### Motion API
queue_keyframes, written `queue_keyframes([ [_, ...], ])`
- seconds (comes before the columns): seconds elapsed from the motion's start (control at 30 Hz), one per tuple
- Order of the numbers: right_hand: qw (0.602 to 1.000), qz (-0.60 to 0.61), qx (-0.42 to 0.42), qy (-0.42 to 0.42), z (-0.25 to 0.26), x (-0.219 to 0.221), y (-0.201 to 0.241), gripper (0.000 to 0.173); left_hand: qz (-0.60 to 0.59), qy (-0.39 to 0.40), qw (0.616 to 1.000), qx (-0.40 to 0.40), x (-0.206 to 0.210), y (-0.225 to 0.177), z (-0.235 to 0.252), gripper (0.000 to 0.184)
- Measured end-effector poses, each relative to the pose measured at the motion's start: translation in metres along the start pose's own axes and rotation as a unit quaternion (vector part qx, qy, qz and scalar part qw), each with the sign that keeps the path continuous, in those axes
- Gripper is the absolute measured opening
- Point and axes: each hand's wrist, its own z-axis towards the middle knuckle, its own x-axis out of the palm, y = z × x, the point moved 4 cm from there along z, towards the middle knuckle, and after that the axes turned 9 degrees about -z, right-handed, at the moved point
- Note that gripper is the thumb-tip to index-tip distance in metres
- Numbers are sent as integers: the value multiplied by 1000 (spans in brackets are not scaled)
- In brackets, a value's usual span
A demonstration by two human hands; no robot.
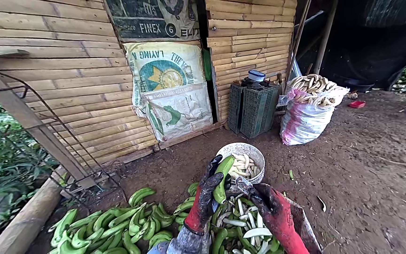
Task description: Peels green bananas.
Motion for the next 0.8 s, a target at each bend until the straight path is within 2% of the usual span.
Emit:
queue_keyframes([
  [0.13, 998, 4, -31, 48, -14, 14, 9, 37, 52, -67, 996, 22, -16, 16, -11, 43],
  [0.2, 996, 3, -45, 75, -21, 21, 10, 36, 22, -100, 995, -4, -17, 26, -12, 42],
  [0.27, 993, 14, -56, 106, -28, 25, 8, 35, 15, -85, 996, -38, -17, 34, -12, 43],
  [0.43, 989, -21, -60, 136, -23, 26, -4, 34, 152, -103, 980, -71, -21, 47, -35, 40],
  [0.5, 986, 17, -60, 152, -20, 20, -5, 33, 139, -119, 981, -68, -27, 51, -35, 40],
  [0.6, 970, 49, -85, 222, -22, 16, 5, 29, 31, -134, 987, -84, -28, 50, -25, 42],
  [0.67, 972, 3, -99, 213, -25, 22, 7, 30, 20, -133, 987, -87, -30, 50, -26, 43],
  [0.73, 981, -68, -99, 155, -23, 28, 0, 31, 80, -137, 983, -88, -34, 54, -36, 41],
  [0.8, 985, -114, -46, 124, -13, 32, -11, 34, 130, -138, 976, -108, -29, 61, -48, 40],
])
